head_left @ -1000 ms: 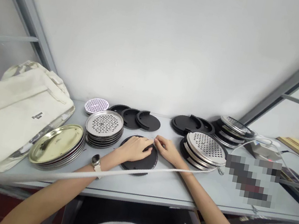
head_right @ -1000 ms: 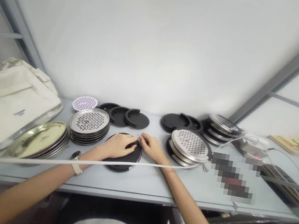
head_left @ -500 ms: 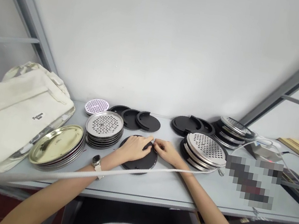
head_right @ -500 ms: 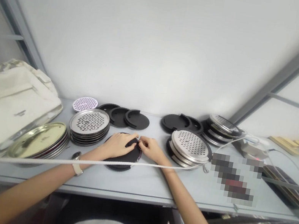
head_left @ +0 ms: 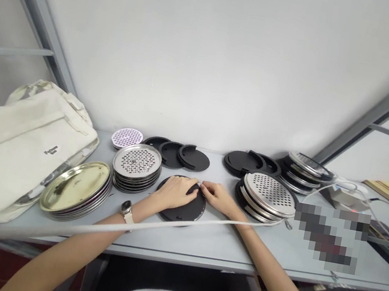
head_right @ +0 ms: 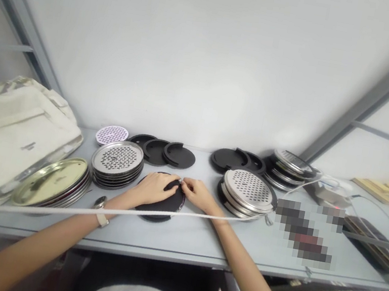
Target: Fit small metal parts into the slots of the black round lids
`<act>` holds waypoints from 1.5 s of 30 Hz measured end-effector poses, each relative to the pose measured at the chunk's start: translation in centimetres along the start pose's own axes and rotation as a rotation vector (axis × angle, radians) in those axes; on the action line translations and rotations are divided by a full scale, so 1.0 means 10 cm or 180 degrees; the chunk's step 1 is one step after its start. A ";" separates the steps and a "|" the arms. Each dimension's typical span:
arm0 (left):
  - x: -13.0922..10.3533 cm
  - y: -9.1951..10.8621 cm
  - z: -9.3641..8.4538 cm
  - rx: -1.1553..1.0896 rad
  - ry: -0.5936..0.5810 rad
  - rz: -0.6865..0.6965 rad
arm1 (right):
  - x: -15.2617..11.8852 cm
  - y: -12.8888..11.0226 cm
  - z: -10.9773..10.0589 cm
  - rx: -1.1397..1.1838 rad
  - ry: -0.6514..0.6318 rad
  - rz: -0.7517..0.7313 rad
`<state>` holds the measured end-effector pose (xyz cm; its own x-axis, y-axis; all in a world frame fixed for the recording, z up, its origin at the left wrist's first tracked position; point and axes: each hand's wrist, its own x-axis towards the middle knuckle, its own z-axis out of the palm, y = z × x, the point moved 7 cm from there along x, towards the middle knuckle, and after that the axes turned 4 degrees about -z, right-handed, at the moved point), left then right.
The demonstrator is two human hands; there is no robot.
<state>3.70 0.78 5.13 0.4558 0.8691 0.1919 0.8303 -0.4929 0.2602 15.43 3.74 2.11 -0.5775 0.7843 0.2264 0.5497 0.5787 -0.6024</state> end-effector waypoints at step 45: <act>0.03 -0.06 -0.01 -0.0426 -0.0068 -0.0104 | 0.02 -0.03 0.01 0.0144 0.0102 -0.0075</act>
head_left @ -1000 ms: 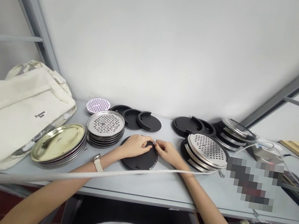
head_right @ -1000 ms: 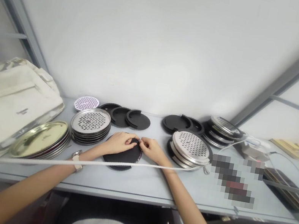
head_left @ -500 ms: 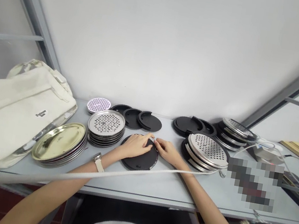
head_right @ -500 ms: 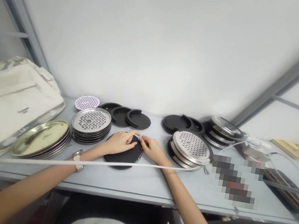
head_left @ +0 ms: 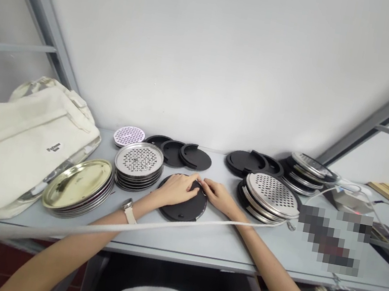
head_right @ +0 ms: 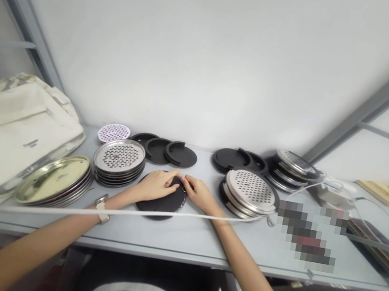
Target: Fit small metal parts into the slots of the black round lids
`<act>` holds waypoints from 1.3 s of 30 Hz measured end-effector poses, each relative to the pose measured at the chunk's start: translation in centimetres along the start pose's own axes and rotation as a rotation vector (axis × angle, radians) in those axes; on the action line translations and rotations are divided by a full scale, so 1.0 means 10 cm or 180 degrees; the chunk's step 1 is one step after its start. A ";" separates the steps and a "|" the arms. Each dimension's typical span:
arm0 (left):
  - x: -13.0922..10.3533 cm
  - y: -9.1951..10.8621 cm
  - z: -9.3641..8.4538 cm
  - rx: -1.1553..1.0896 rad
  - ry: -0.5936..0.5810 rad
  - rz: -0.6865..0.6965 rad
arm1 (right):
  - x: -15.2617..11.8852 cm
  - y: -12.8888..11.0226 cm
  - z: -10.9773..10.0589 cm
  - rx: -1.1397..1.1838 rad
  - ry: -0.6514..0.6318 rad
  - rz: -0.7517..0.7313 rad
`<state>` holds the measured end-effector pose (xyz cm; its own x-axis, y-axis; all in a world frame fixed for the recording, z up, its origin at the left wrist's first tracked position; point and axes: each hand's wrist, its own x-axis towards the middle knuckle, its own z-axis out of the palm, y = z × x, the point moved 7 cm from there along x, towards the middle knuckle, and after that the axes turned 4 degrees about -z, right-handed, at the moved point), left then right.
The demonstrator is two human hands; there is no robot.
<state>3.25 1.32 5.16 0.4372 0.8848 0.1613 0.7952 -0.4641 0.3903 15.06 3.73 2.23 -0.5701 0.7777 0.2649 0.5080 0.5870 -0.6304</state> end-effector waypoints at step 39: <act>-0.01 -0.02 -0.03 -0.0296 -0.0035 -0.0009 | -0.02 0.00 -0.04 -0.0127 -0.0007 0.0076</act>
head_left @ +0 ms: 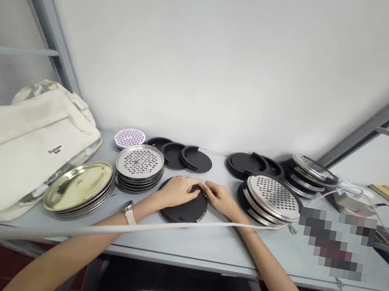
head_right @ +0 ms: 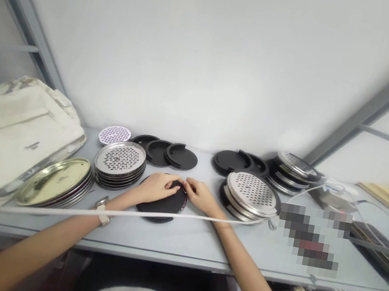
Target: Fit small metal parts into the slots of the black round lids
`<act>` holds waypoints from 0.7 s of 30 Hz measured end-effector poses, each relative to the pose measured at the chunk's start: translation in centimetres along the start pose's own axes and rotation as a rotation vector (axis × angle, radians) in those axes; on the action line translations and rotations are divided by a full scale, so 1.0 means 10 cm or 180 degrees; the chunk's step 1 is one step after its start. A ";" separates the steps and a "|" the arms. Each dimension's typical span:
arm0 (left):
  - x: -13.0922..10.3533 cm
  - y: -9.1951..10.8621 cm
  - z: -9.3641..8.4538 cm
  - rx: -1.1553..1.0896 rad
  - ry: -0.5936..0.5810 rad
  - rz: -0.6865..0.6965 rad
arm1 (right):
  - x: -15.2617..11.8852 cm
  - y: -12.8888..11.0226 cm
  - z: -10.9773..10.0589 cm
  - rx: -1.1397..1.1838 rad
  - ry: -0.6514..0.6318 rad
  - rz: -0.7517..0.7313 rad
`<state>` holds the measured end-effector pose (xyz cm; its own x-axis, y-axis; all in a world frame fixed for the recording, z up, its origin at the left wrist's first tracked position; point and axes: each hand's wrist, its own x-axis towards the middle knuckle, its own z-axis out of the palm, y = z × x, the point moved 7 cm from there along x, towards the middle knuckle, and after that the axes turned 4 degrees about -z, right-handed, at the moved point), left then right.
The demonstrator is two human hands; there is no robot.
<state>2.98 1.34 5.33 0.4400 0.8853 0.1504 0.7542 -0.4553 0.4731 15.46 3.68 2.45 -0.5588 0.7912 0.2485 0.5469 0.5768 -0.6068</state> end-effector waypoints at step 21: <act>0.00 0.01 0.00 -0.0059 0.0022 0.0032 | 0.00 0.04 -0.06 -0.0117 0.0327 -0.0022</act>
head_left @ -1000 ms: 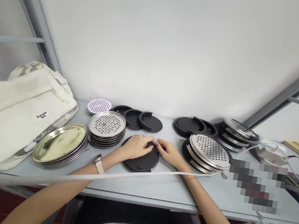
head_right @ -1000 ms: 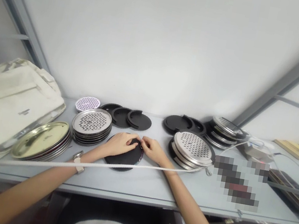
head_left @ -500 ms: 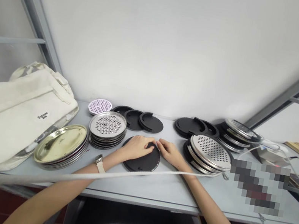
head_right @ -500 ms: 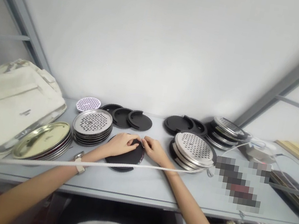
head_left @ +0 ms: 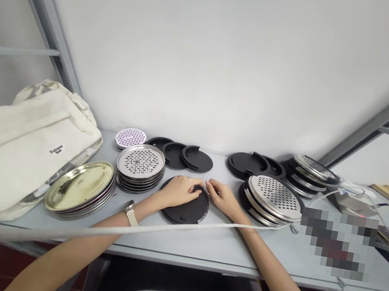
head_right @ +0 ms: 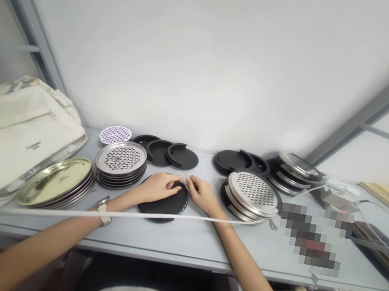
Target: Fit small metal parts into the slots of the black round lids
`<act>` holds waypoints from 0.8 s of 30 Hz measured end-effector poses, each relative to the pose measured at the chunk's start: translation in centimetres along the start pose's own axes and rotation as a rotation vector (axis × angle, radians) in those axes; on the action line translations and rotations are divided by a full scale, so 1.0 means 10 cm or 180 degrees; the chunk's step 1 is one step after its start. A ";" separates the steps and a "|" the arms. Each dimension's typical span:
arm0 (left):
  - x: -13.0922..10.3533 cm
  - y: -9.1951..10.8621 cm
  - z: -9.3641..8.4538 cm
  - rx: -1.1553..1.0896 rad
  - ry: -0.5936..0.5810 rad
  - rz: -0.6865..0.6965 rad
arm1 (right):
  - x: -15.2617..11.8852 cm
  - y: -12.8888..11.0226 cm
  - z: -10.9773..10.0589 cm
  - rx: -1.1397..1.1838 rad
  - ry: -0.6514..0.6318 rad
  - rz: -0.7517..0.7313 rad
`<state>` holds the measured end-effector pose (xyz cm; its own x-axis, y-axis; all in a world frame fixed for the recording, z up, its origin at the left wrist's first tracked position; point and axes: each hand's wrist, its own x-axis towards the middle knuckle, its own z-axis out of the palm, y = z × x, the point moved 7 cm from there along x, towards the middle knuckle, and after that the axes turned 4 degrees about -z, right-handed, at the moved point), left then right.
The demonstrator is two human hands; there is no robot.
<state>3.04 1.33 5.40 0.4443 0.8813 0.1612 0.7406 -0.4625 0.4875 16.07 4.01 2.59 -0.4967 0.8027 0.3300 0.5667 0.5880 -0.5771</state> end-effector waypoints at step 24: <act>0.00 0.04 0.04 0.0384 0.0021 0.0155 | -0.01 -0.03 0.03 0.0151 -0.0222 -0.0038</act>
<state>3.56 1.07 5.25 0.4782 0.8579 0.1881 0.7736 -0.5128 0.3722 15.70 3.73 2.52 -0.5489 0.7857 0.2852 0.5294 0.5908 -0.6088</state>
